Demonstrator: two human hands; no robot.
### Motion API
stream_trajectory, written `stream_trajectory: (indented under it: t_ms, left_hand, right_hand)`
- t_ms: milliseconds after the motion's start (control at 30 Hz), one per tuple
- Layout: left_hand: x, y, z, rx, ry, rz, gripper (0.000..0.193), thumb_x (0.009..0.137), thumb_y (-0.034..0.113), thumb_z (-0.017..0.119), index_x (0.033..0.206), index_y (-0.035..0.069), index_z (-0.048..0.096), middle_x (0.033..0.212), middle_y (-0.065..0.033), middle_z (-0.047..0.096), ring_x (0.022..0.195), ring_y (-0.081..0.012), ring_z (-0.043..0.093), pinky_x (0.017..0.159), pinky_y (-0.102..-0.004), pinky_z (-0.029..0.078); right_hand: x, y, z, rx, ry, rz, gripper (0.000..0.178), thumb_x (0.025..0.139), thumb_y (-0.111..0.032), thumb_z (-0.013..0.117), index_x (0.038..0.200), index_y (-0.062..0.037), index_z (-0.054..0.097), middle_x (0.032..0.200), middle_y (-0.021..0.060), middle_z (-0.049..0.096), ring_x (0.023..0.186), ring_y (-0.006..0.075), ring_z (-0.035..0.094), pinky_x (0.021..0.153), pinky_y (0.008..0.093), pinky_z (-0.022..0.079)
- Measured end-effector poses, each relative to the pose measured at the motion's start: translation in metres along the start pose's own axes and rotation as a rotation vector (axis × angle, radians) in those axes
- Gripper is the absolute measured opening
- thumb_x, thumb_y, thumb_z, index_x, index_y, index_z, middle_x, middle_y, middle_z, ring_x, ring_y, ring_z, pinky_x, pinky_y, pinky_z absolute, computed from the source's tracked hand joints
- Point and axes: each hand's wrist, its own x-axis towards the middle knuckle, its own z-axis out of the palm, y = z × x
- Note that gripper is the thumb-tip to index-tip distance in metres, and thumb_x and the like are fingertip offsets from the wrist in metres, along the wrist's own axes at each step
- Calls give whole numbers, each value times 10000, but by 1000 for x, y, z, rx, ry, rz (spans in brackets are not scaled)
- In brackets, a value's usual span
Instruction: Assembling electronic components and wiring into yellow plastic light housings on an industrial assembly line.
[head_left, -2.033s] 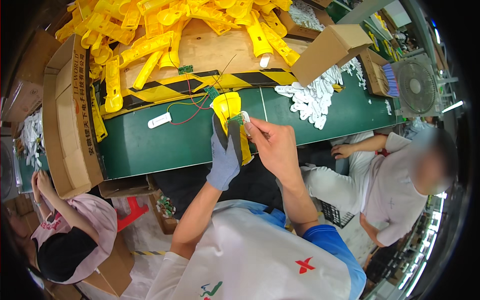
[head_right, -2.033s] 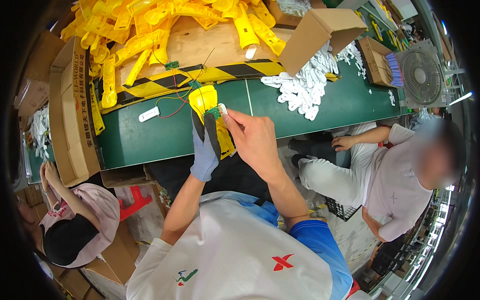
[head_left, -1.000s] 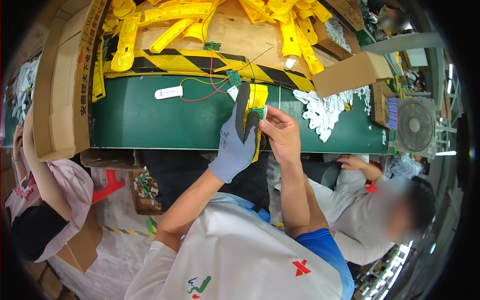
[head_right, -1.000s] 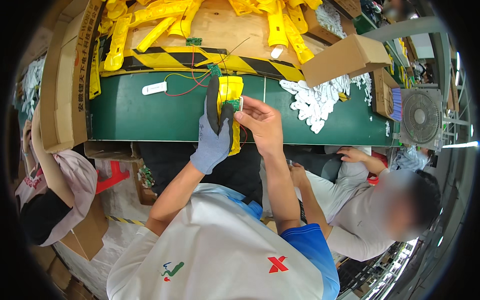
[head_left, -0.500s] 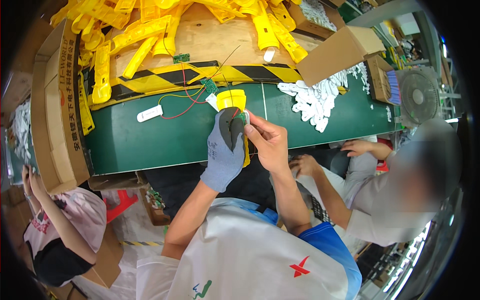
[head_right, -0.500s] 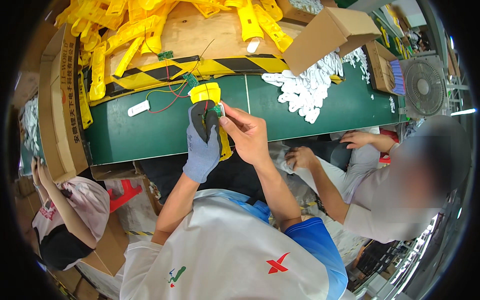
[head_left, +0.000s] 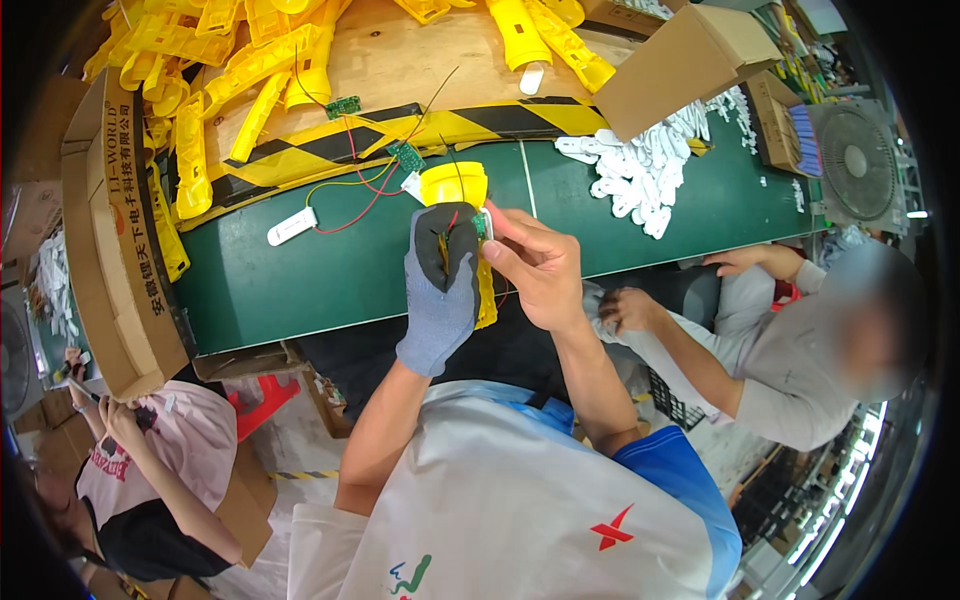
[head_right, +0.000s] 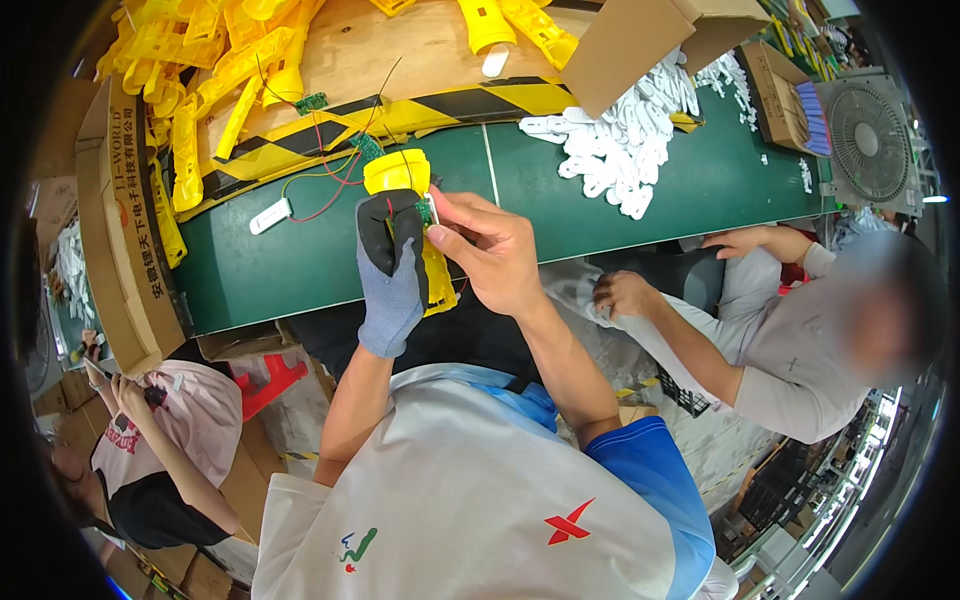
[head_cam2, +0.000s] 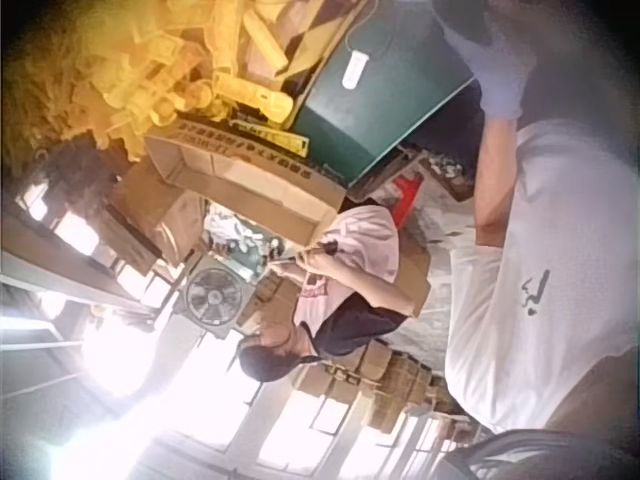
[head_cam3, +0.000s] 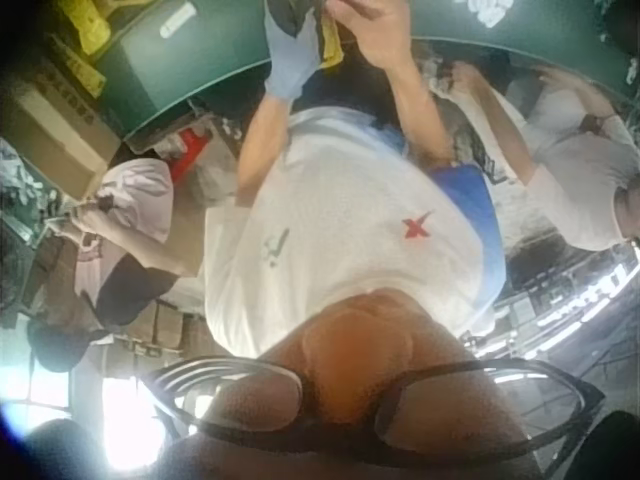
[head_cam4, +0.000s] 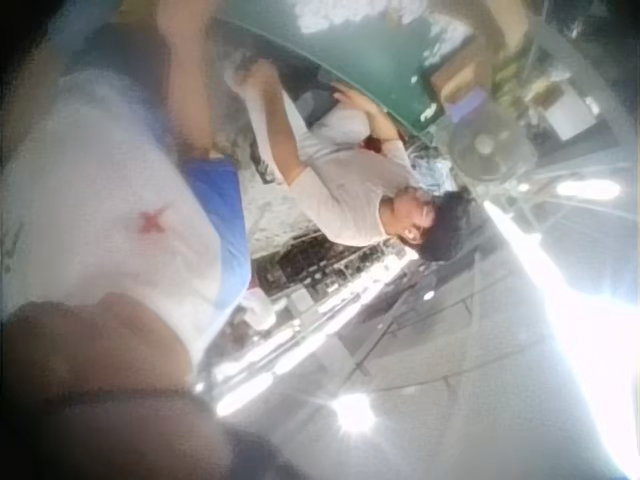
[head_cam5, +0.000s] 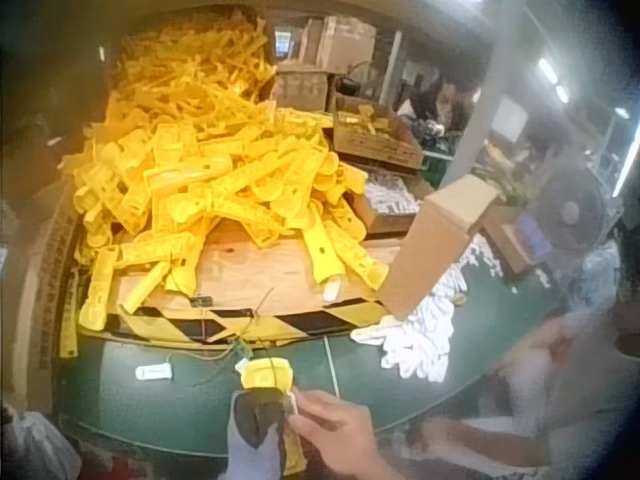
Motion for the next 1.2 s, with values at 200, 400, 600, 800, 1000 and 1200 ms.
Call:
stream_trajectory:
  t_ms: [200,400,600,800,1000,1200]
  left_hand:
    - [-2,-2,4,62,75,86,222,914,-8,527,1132,32,517,1024,-72,559,933,-135,551,817,-290,477]
    - [-5,-4,8,-9,145,46,191,930,37,541,1118,25,512,1011,-81,566,921,-142,548,801,-299,477]
    - [-7,-8,8,76,95,137,212,929,50,547,1138,20,526,986,-90,587,859,-145,566,737,-301,489]
    - [-9,-7,2,-76,46,81,212,938,58,542,1144,16,515,1004,-93,576,885,-141,558,753,-302,487]
    - [-5,-12,2,-7,18,120,215,928,58,547,1138,17,524,1022,-109,582,898,-164,573,759,-307,489]
    - [1,-8,0,-13,-40,52,264,917,56,547,1175,8,522,1075,-132,586,962,-174,582,795,-324,489]
  right_hand:
    - [2,0,4,25,20,-23,340,917,51,621,1257,37,615,1224,133,635,1050,140,609,922,262,487]
    - [0,0,5,60,21,17,329,925,35,619,1254,35,618,1214,133,640,1049,139,608,922,264,489]
    - [-4,-3,1,3,24,-6,328,929,25,617,1258,31,618,1214,132,639,1044,135,608,918,262,491]
    - [-7,-2,7,52,-16,-36,335,924,37,617,1259,38,614,1213,134,638,1042,131,604,906,260,491]
    - [-7,-3,6,-6,38,-59,344,913,35,627,1257,50,610,1205,139,633,1067,158,604,923,262,475]
    - [-7,-5,2,-252,-36,-143,435,904,0,610,1334,27,552,1299,175,561,1120,222,575,956,310,451]
